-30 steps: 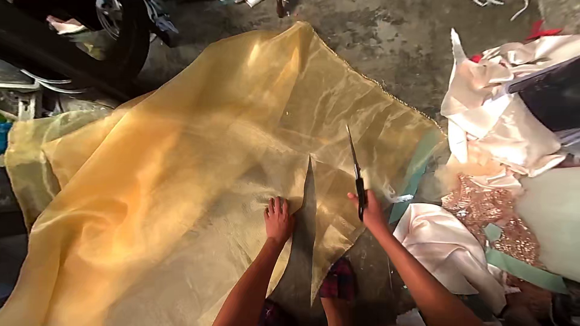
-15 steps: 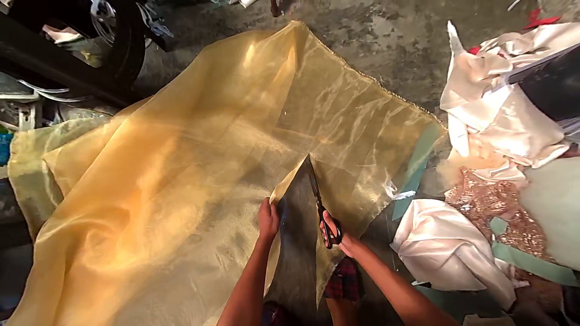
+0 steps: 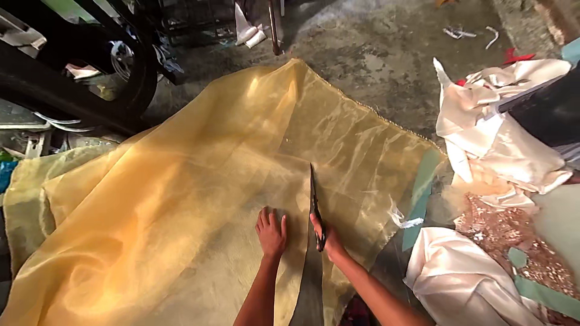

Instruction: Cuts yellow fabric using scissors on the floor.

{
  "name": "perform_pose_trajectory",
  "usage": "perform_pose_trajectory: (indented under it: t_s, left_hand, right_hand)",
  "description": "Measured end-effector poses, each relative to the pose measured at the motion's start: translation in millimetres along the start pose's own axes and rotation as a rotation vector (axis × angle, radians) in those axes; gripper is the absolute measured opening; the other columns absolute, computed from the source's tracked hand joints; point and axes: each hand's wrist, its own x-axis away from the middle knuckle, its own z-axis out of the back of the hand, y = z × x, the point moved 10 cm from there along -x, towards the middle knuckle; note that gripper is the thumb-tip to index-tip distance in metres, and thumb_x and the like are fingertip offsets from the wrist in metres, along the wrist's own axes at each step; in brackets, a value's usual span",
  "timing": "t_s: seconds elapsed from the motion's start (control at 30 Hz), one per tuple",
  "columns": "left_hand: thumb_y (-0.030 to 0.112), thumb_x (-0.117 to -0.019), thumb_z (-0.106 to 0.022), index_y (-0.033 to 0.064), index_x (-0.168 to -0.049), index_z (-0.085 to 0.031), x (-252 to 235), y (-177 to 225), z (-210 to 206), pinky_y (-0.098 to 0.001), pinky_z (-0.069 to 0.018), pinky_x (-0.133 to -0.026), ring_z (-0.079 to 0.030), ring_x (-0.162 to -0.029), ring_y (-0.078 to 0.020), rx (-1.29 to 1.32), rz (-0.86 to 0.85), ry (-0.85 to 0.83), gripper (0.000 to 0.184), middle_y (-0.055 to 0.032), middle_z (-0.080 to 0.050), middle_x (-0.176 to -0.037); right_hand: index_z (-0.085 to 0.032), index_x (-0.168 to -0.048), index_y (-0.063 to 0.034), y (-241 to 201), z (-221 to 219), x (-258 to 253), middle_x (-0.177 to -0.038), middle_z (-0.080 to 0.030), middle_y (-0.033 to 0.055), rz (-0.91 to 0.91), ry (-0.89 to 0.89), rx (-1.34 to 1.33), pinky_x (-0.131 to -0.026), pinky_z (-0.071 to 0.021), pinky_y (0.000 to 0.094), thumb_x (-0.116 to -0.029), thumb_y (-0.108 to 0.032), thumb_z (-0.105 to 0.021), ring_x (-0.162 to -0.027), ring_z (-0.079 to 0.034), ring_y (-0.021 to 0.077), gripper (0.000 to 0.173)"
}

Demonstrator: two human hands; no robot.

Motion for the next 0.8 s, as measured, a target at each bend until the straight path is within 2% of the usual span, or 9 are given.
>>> perform_pose_trajectory:
  t_s: [0.1, 0.23, 0.33, 0.43, 0.5, 0.53, 0.67, 0.7, 0.8]
  left_hand:
    - [0.055, -0.0971, -0.050, 0.0004, -0.134, -0.064, 6, -6, -17, -0.0666, -0.0325, -0.112, -0.045, -0.140, -0.0505, -0.064, -0.055, 0.051, 0.067, -0.0294, -0.051, -0.148]
    - [0.069, -0.0920, -0.046, 0.0012, -0.133, -0.065, 11, -7, -22, -0.0653, -0.0331, -0.113, -0.048, -0.138, -0.0488, -0.135, -0.097, 0.115, 0.081, -0.0291, -0.053, -0.146]
    - [0.071, -0.0922, -0.043, 0.0030, -0.132, -0.066, 13, -7, -22, -0.0626, -0.0346, -0.113, -0.050, -0.138, -0.0465, -0.148, -0.100, 0.129, 0.082, -0.0278, -0.054, -0.146]
    - [0.071, -0.0921, -0.044, 0.0036, -0.131, -0.067, 13, -7, -20, -0.0621, -0.0364, -0.112, -0.051, -0.137, -0.0461, -0.159, -0.108, 0.145, 0.081, -0.0270, -0.056, -0.145]
    - [0.072, -0.0922, -0.043, 0.0042, -0.130, -0.067, 13, -6, -20, -0.0617, -0.0366, -0.112, -0.052, -0.137, -0.0454, -0.167, -0.106, 0.148, 0.081, -0.0263, -0.056, -0.145]
    - [0.072, -0.0921, -0.043, 0.0044, -0.130, -0.067, 13, -6, -20, -0.0614, -0.0364, -0.112, -0.052, -0.137, -0.0454, -0.170, -0.106, 0.150, 0.081, -0.0261, -0.056, -0.145]
    - [0.072, -0.0921, -0.044, 0.0037, -0.133, -0.065, 12, -8, -22, -0.0628, -0.0344, -0.114, -0.049, -0.139, -0.0459, -0.160, -0.096, 0.117, 0.082, -0.0269, -0.054, -0.147]
    - [0.072, -0.0922, -0.044, 0.0035, -0.134, -0.065, 12, -8, -22, -0.0628, -0.0336, -0.114, -0.049, -0.139, -0.0455, -0.163, -0.098, 0.113, 0.083, -0.0271, -0.053, -0.148]
    - [0.071, -0.0921, -0.044, 0.0027, -0.134, -0.064, 13, -7, -23, -0.0625, -0.0332, -0.114, -0.049, -0.139, -0.0453, -0.166, -0.106, 0.108, 0.083, -0.0280, -0.053, -0.148]
  right_hand:
    - [-0.058, -0.088, -0.0043, 2, -1, -3, -0.067, -0.050, 0.0021, 0.016, 0.006, -0.046, -0.046, -0.0447, 0.0269, -0.1053, -0.046, -0.054, -0.049, -0.047, 0.0109, 0.045]
    - [-0.054, -0.095, -0.0057, -6, 0, -15, -0.071, -0.047, 0.0015, -0.019, -0.046, -0.048, -0.049, -0.0451, 0.0265, -0.1080, -0.050, -0.044, -0.053, -0.047, 0.0106, 0.047]
    - [-0.055, -0.098, -0.0042, -20, 2, -25, -0.074, -0.047, 0.0028, -0.009, -0.043, 0.001, -0.051, -0.0443, 0.0271, -0.1081, -0.049, -0.044, -0.055, -0.047, 0.0115, 0.048]
    - [-0.056, -0.084, -0.0060, -28, 7, -28, -0.065, -0.048, 0.0014, 0.039, 0.018, -0.013, -0.044, -0.0425, 0.0249, -0.1056, -0.045, -0.054, -0.047, -0.045, 0.0101, 0.045]
    - [-0.056, -0.081, -0.0064, -28, 9, -28, -0.061, -0.048, 0.0007, 0.052, 0.026, -0.045, -0.043, -0.0421, 0.0241, -0.1052, -0.042, -0.056, -0.045, -0.045, 0.0095, 0.043]
    - [-0.056, -0.081, -0.0067, -29, 10, -28, -0.060, -0.047, 0.0004, 0.055, 0.023, -0.055, -0.043, -0.0419, 0.0239, -0.1056, -0.042, -0.055, -0.045, -0.045, 0.0093, 0.043]
    - [-0.056, -0.094, -0.0051, -39, 7, -41, -0.071, -0.047, 0.0011, 0.025, -0.044, 0.008, -0.053, -0.0453, 0.0272, -0.1086, -0.048, -0.043, -0.055, -0.047, 0.0108, 0.047]
    - [-0.056, -0.093, -0.0053, -43, 7, -44, -0.071, -0.047, 0.0009, 0.027, -0.039, 0.012, -0.053, -0.0447, 0.0275, -0.1082, -0.049, -0.044, -0.055, -0.046, 0.0109, 0.048]
    - [-0.058, -0.083, -0.0059, -55, 14, -51, -0.064, -0.048, 0.0001, 0.073, 0.024, 0.024, -0.046, -0.0424, 0.0248, -0.1046, -0.045, -0.056, -0.048, -0.045, 0.0090, 0.045]
